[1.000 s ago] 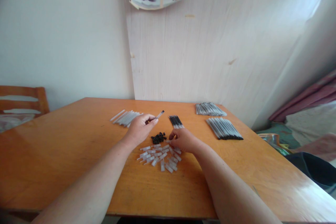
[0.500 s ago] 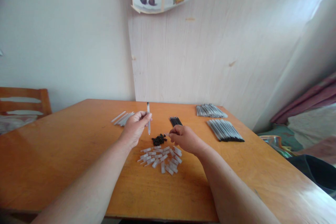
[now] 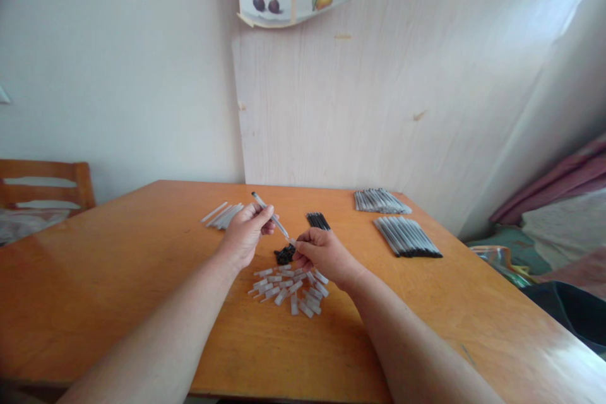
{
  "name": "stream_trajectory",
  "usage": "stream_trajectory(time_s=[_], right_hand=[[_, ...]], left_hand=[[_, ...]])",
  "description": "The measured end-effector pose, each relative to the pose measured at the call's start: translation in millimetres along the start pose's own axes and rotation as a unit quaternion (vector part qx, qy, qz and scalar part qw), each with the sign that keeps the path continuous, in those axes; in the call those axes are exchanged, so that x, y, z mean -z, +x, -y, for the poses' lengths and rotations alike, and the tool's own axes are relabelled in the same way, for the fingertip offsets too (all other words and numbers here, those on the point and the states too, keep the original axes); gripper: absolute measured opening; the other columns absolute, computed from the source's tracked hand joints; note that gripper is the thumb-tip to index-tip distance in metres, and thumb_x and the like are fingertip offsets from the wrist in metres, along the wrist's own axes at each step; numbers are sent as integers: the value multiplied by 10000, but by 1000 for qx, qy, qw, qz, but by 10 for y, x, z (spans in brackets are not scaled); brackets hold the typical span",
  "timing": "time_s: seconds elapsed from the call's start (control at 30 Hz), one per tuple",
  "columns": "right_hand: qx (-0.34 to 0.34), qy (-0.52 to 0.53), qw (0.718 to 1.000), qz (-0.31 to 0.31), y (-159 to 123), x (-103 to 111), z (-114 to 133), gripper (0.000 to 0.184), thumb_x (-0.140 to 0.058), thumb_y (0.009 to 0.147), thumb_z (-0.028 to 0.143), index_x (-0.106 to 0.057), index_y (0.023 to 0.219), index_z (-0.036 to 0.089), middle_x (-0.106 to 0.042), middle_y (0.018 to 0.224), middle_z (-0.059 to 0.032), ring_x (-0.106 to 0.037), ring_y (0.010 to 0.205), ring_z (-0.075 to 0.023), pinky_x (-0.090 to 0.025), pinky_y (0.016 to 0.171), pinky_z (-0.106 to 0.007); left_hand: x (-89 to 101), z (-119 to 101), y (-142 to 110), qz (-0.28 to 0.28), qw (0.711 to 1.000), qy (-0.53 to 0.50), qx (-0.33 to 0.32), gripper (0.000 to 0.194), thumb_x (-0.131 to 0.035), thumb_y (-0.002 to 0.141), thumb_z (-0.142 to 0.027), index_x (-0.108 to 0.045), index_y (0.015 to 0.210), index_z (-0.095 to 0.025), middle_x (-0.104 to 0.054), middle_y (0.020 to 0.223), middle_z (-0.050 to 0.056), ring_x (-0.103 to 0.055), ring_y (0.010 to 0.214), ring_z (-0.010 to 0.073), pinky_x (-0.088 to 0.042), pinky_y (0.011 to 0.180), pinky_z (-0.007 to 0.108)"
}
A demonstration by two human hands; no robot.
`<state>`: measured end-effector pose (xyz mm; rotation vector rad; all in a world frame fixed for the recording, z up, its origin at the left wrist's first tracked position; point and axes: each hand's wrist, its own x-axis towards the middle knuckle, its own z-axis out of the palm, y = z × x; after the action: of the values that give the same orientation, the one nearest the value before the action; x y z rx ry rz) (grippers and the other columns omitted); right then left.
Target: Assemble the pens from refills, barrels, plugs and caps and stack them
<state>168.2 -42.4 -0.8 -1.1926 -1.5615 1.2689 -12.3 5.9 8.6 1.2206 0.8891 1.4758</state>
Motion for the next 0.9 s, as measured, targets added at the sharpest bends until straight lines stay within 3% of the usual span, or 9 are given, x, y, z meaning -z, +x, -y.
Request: stream_trajectory(time_s=[0.53,0.9], right_hand=[[-6,86,996,-39,-6,-18,45,202,-640,795,338,-546,803,159,-670,731,-48,-615,591,-109,-493,569,-243],[62,4,995,-79,32,-8,-24,228,-584,830,389,-561,832,163,-643,691,-23,-573,570,-106,-472,551,-241]], left_hand=[[-76,3,-71,22,999,-3,24,310,-712,744,-400,-561,840,-147,-672,770,38,-615,632,105,-504,602,242],[-120,10,-92,18,999,-6,41,324,-687,781,-424,-535,886,-157,-714,812,75,-682,674,150,-527,630,268]])
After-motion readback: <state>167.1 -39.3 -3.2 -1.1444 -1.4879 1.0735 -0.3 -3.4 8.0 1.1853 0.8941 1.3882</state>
